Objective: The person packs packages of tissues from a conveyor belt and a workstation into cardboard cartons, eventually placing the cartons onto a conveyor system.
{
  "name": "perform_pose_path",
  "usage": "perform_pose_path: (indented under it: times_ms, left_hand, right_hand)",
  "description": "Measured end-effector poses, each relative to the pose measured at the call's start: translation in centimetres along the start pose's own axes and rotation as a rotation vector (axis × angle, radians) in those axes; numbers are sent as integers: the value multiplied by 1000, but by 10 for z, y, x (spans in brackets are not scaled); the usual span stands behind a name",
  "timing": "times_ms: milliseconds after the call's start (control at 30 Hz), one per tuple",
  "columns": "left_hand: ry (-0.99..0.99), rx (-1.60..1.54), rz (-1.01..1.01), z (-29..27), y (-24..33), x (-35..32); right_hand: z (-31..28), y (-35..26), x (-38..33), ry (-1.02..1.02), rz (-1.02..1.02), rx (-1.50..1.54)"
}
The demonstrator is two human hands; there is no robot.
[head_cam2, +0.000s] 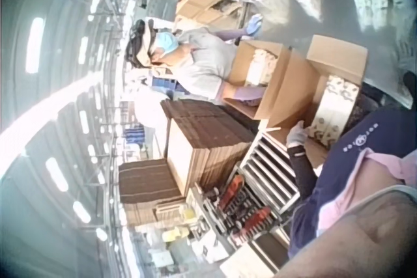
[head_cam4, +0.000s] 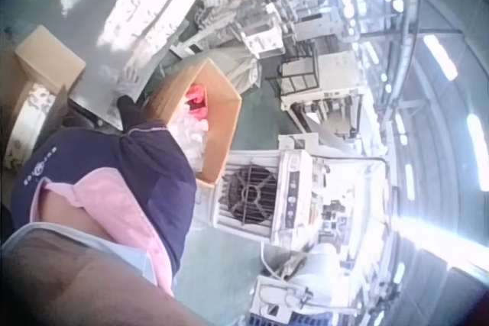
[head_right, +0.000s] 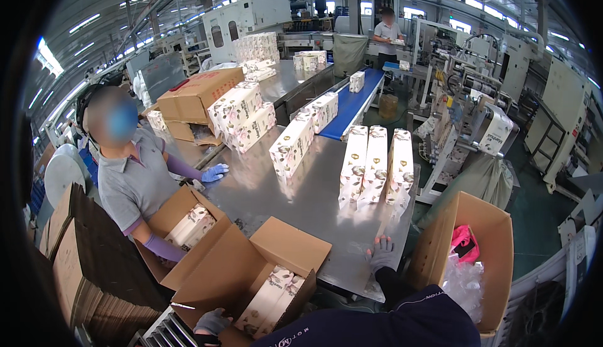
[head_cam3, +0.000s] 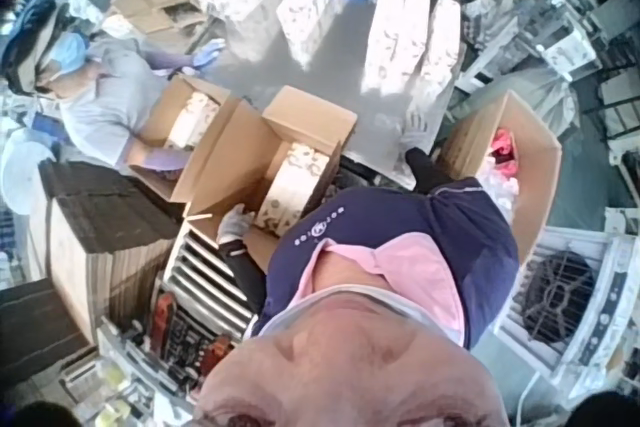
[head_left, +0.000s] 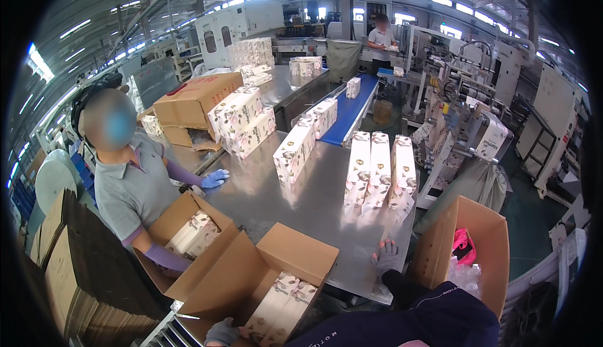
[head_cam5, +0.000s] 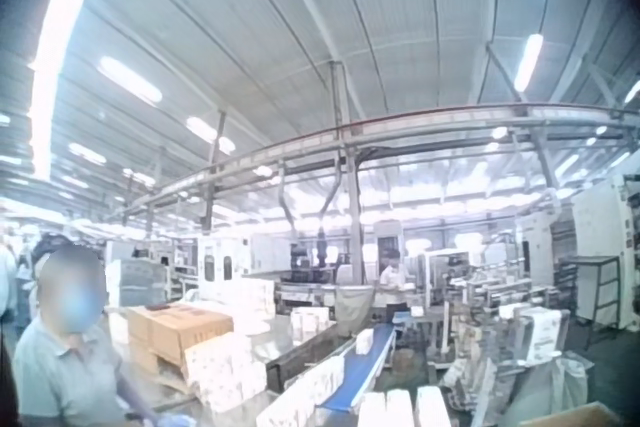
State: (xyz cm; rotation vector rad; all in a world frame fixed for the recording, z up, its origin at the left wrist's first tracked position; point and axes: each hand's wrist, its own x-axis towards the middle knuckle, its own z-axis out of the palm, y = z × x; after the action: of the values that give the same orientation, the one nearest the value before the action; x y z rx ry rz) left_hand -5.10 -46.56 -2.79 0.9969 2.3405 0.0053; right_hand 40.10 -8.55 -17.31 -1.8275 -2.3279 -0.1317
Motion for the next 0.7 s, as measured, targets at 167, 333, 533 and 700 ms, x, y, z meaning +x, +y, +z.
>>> perform_pose_path:
  times_ms: [167, 333, 533, 700]
  left_hand:
    - [20, -47, -8, -3, 0, -7]
    - [-7, -121, 42, -6, 12, -10]
    - [3, -112, 7, -4, 7, -11]
    - [10, -134, 46, -1, 10, -9]
  right_hand:
    - [-3, -2, 2, -12, -3, 37]
    - [-5, -2, 2, 15, -5, 16]
    - [-11, -5, 0, 1, -8, 71]
    - [-4, 0, -2, 69, -26, 43]
